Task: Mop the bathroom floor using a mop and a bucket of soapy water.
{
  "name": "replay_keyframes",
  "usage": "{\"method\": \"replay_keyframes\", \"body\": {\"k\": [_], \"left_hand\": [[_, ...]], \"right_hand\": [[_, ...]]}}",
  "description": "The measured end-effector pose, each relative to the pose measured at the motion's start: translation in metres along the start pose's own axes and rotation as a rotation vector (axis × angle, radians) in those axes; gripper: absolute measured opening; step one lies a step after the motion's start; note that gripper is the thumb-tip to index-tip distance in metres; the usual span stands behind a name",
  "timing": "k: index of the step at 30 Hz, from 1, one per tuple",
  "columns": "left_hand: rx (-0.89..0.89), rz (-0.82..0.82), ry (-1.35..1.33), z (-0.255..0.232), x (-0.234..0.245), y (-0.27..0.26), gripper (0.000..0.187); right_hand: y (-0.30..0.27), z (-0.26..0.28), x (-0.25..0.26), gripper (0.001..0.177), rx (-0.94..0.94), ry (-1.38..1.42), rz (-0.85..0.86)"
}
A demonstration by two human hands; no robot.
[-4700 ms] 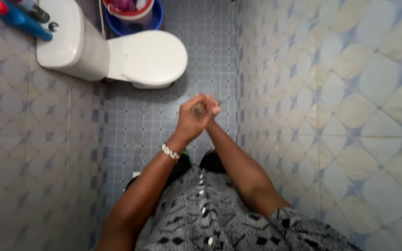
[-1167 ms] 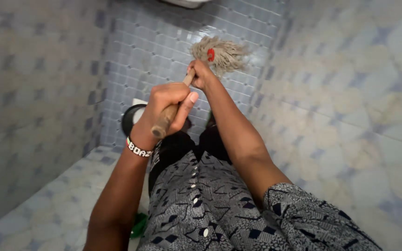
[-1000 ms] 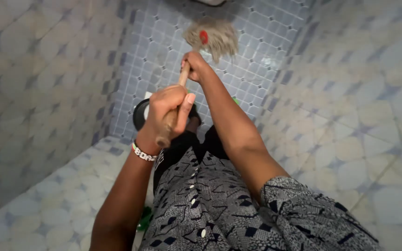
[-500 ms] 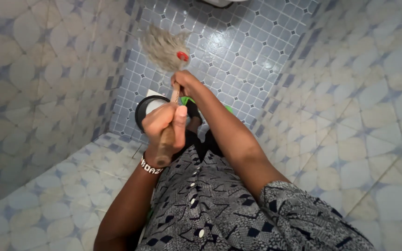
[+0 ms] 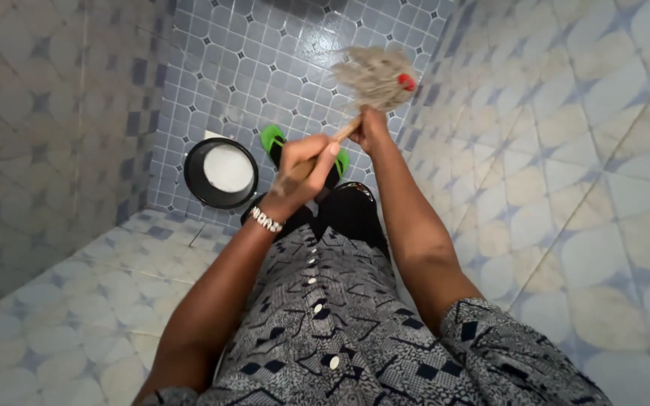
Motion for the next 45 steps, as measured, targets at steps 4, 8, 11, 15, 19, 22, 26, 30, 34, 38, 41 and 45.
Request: {"method": "replay_keyframes", "body": {"k": [4,8,11,15,19,22,26,30,34,38,41,45], "left_hand": [[-0.026,0.052,-0.069,-0.016,-0.020,-0.002,0.026],[-0.137,0.111,0.047,-0.057,-0.029,-0.008,0.026],[-0.264,0.176,0.073,-0.083,-0.036,-0.006,0.032],[-0.318,0.126,0.186,-0.090,-0.029,-0.006,0.029],[-0.364,0.043,0.326,-0.087,-0.006,-0.016,0.030],[-0.376,0.017,0.400,-0.085,0.002,-0.029,0.031],[-0.332,-0.001,0.465,-0.073,-0.002,-0.044,0.030],[-0.280,-0.135,0.492,-0.077,0.004,-0.056,0.034],[-0.236,-0.274,0.498,-0.088,0.012,-0.065,0.037],[-0.208,-0.378,0.457,-0.103,0.006,-0.062,0.040],[-0.210,-0.375,0.400,-0.109,-0.006,-0.058,0.036],[-0.282,-0.271,0.214,-0.108,-0.031,-0.043,0.027]], "right_hand": [[-0.009,-0.015,0.006,0.021,-0.084,0.174,-0.006],[-0.016,-0.034,-0.007,0.013,-0.203,0.092,0.018],[-0.012,-0.041,-0.041,0.022,-0.317,0.066,0.182],[-0.010,-0.048,-0.104,0.026,-0.345,-0.073,0.326],[-0.023,-0.080,-0.165,0.027,-0.419,-0.270,0.222],[-0.039,-0.103,-0.202,0.023,-0.449,-0.479,0.260],[-0.049,-0.164,-0.218,0.021,-0.534,-0.749,0.345],[-0.043,-0.192,-0.215,0.016,-0.564,-0.736,0.413],[-0.036,-0.188,-0.206,0.015,-0.591,-0.694,0.361],[-0.034,-0.159,-0.175,0.018,-0.498,-0.736,0.360],[-0.030,-0.122,-0.128,0.021,-0.460,-0.711,0.288],[-0.026,-0.054,-0.068,0.011,-0.315,-0.436,0.237]]}}
Point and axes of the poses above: each hand's wrist, its own y-axis towards the middle knuckle, its own x-axis out of the back of the hand, z = x × y, the point moved 8 cm from there along y, towards the middle knuckle, and after that the axes turned 10 degrees about -x, right-handed, at the moved point
